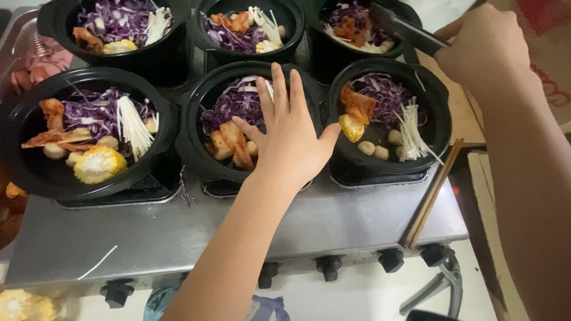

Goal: The person assembles multiple food portions in black bowls by adding shredded purple cabbage, corn, and a red sauce using tongs. They move between containers and bowls, placing ingredients into each bowl in sequence.

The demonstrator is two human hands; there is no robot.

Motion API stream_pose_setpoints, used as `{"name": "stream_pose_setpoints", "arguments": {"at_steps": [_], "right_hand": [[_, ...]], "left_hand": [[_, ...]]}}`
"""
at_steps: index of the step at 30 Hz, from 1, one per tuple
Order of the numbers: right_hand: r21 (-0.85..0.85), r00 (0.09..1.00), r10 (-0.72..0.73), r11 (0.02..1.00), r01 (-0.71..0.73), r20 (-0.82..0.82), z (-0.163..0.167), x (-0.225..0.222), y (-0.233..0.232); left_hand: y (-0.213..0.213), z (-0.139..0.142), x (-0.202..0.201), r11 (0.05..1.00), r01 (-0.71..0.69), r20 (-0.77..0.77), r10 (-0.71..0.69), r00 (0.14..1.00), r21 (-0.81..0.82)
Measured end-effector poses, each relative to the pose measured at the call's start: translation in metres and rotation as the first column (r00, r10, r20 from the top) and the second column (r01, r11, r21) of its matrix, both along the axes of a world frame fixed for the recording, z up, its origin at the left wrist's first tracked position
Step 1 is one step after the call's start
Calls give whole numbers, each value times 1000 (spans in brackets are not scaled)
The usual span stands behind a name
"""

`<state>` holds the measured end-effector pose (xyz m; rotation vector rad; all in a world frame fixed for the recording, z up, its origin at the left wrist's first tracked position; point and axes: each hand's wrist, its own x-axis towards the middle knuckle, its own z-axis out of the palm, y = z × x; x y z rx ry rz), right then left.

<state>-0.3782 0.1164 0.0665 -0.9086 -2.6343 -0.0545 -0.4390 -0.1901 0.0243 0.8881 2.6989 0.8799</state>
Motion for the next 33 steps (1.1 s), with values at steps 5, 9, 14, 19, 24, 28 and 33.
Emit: {"name": "stream_pose_setpoints", "arguments": {"at_steps": [5,9,14,19,24,28,33], "right_hand": [[-73,995,95,993,-97,-21,8,6,-1],[-114,999,42,993,-44,-24,13,14,-8],[-106,999,37,994,-37,-5,10,18,-11],[-84,1000,13,996,-15,-17,2,10,-6],[-99,998,37,994,-41,-44,2,10,-2],[-88,997,-11,996,18,75,1,8,-6],[-62,996,-17,998,23,85,0,5,-12]], "left_hand": [[6,3,8,1000,7,-26,-8,1000,-6],[6,4,6,1000,16,-34,-16,999,13],[8,2,10,1000,10,-46,-11,999,-10],[5,1,11,999,14,-40,-16,999,-37],[3,3,7,1000,9,-41,-10,999,-25],[5,3,8,1000,8,-33,-8,999,-17],[4,1,7,999,11,-29,-13,999,-44]]}}
